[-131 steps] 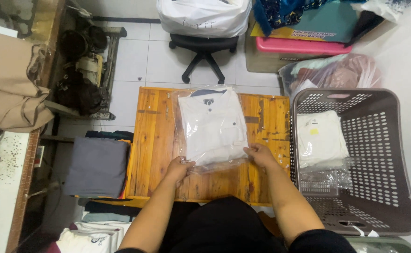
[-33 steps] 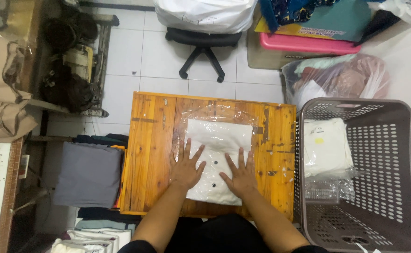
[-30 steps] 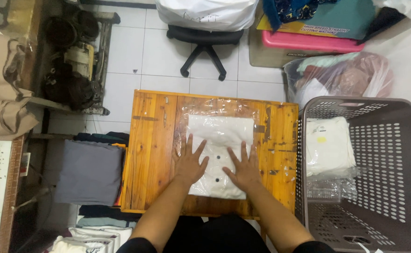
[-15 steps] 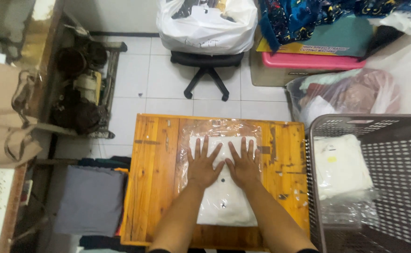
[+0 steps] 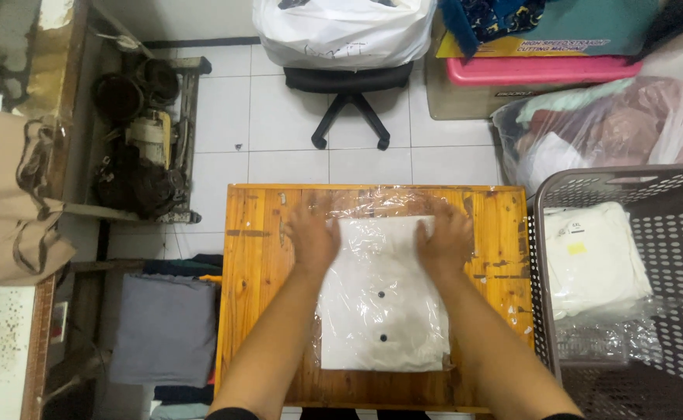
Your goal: Folding shirts and placing them into individual plastic bags for storage or shipping.
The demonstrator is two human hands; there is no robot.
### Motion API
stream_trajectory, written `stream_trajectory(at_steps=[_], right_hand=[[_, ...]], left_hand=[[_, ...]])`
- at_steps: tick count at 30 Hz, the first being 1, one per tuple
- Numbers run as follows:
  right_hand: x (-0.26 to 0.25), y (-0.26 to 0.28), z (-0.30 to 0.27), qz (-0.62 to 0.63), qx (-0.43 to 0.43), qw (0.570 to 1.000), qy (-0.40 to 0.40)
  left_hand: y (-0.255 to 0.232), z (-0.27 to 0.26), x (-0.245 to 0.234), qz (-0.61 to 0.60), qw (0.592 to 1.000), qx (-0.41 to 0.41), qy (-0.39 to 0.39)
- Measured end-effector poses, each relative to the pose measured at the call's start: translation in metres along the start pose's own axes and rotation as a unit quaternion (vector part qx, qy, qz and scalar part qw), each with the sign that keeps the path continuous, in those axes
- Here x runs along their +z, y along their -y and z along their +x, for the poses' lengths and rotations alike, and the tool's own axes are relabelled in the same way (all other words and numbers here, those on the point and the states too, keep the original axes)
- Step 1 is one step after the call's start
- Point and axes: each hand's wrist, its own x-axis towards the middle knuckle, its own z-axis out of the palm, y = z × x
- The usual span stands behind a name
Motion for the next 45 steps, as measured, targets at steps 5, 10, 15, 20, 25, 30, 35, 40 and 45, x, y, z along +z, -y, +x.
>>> stream_trajectory(at_steps=[5, 10, 15, 20, 25, 30, 35, 40, 45], right_hand=[[0.005, -0.031, 0.037, 0.303, 0.334, 0.868, 0.209], [-0.013, -0.034, 0.061, 0.425, 0.384, 0.776, 0.264], [-0.047, -0.031, 0.075, 0.545, 0.368, 0.712, 0.245], [-0.042, -0.043, 0.087, 0.614, 0.333, 0.661, 0.273], [-0.064, -0.032, 0.098, 0.48, 0.244, 0.771, 0.34], [-0.054, -0.034, 0.098, 0.237, 0.098, 0.875, 0.411], [-0.079, -0.031, 0.103, 0.411, 0.143, 0.819, 0.374], [-0.088, -0.036, 0.102, 0.355, 0.142, 0.874, 0.3], [-0.107, -0.032, 0.088, 0.283, 0.063, 0.934, 0.208]], left_hand=[[0.062, 0.05, 0.033, -0.156, 0.954, -0.239, 0.095], [0.05, 0.052, -0.004, -0.272, 0.928, -0.23, 0.114], [0.045, 0.061, -0.017, -0.355, 0.905, -0.211, 0.104], [0.026, 0.053, -0.049, -0.419, 0.869, -0.247, 0.09], [0.021, 0.053, -0.056, -0.558, 0.762, -0.308, 0.117], [0.023, 0.046, -0.053, -0.611, 0.726, -0.287, 0.127], [0.039, 0.049, -0.035, -0.64, 0.712, -0.269, 0.101], [0.035, 0.043, -0.042, -0.668, 0.692, -0.252, 0.104], [0.044, 0.035, -0.036, -0.72, 0.654, -0.219, 0.082]])
